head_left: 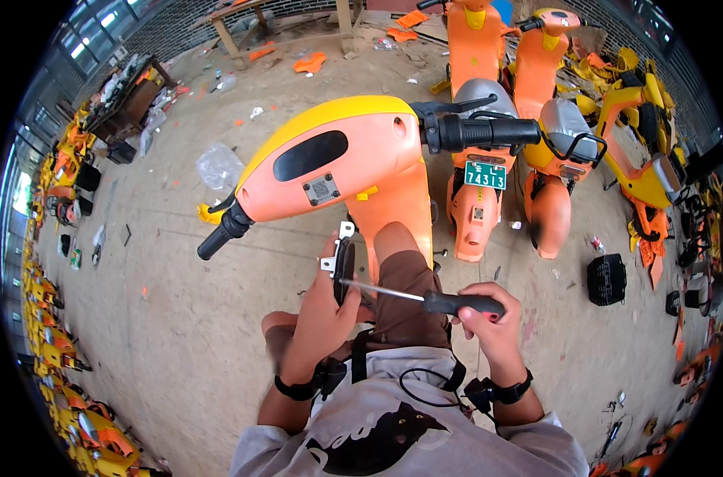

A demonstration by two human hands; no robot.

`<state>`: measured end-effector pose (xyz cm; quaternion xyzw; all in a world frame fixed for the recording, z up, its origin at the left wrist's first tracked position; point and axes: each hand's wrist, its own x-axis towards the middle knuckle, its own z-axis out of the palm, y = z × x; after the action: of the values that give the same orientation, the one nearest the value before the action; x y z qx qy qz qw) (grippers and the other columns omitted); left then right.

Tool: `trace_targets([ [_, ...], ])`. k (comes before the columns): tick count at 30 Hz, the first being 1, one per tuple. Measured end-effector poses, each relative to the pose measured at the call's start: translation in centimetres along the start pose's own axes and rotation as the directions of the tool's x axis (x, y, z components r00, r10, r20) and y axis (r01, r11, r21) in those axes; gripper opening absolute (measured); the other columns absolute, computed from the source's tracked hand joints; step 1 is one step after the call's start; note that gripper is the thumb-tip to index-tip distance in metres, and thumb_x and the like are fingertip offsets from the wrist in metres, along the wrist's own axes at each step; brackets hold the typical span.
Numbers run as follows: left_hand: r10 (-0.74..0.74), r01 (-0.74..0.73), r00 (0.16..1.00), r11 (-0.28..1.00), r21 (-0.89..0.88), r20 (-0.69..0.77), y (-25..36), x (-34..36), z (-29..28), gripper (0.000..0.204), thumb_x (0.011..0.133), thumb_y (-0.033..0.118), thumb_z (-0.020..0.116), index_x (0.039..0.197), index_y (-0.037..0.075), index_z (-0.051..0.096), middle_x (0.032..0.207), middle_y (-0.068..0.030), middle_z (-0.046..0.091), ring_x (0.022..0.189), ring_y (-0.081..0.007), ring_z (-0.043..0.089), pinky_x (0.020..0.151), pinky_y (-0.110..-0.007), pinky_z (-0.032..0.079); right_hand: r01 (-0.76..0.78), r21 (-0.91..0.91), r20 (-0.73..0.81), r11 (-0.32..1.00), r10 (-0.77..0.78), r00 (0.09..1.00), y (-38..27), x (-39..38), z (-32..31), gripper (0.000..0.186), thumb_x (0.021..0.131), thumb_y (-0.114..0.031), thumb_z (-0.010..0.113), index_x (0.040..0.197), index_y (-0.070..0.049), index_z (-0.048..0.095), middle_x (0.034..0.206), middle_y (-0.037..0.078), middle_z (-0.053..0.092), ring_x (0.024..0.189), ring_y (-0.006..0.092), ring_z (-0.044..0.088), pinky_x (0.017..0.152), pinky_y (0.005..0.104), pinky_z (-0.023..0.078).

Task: The person holds a black dashboard component over an orange scooter and uses a screwdriver to remove screws from its casing. They then handle the component by hand, turning it over to check internal parts.

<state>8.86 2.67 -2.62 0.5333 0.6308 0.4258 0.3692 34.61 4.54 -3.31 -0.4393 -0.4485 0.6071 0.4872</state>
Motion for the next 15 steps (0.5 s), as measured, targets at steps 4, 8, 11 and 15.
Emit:
trace_targets([
  [4,-0.094,0.281,0.945,0.728,-0.625,0.314,-0.4,0.2,-1.0,0.058,0.089,-0.001,0.050,0.144,0.002,0.029,0.102,-0.0176,0.061,0.075,-0.0247,0.065,0.065,-0.035,0.055,0.149,0.233,-0.094,0.961,-0.131,0.987,0.2,0.3,-0.9,0.042,0.088,-0.026,0.066,0.116,0.004,0.057,0.085,0.015,0.065,0.061,0.0139,0.058,0.051,0.0253,0.045],
  [8,-0.045,0.453,0.873,0.442,-0.774,0.486,0.5,-0.3,-0.7,0.062,0.087,0.012,0.056,0.142,-0.001,0.029,0.102,-0.0242,0.061,0.074,-0.0308,0.066,0.065,-0.039,0.054,0.206,0.298,-0.202,0.932,-0.149,0.968,-1.0,1.5,0.5,0.060,0.090,-0.035,0.062,0.134,0.003,0.047,0.102,0.013,0.061,0.079,0.0149,0.056,0.063,0.0277,0.045],
  [11,-0.010,0.488,0.850,0.389,-0.781,0.526,0.4,-0.5,-0.2,0.058,0.087,0.010,0.055,0.140,0.000,0.032,0.102,-0.0239,0.061,0.075,-0.0306,0.066,0.068,-0.039,0.054,0.340,0.286,-0.168,0.896,-0.303,0.938,-2.8,3.3,0.6,0.053,0.094,-0.024,0.060,0.135,0.005,0.047,0.115,0.015,0.059,0.089,0.0161,0.059,0.074,0.0271,0.047],
  [15,-0.041,0.473,0.867,0.378,-0.796,0.496,0.5,-0.8,0.2,0.054,0.088,0.010,0.053,0.138,-0.003,0.036,0.100,-0.0245,0.062,0.074,-0.0317,0.066,0.067,-0.038,0.054,0.615,-0.278,-0.211,0.738,-0.671,0.711,-5.8,8.9,-0.5,0.044,0.096,-0.017,0.059,0.133,0.005,0.049,0.120,0.012,0.058,0.100,0.0153,0.058,0.089,0.0284,0.046],
])
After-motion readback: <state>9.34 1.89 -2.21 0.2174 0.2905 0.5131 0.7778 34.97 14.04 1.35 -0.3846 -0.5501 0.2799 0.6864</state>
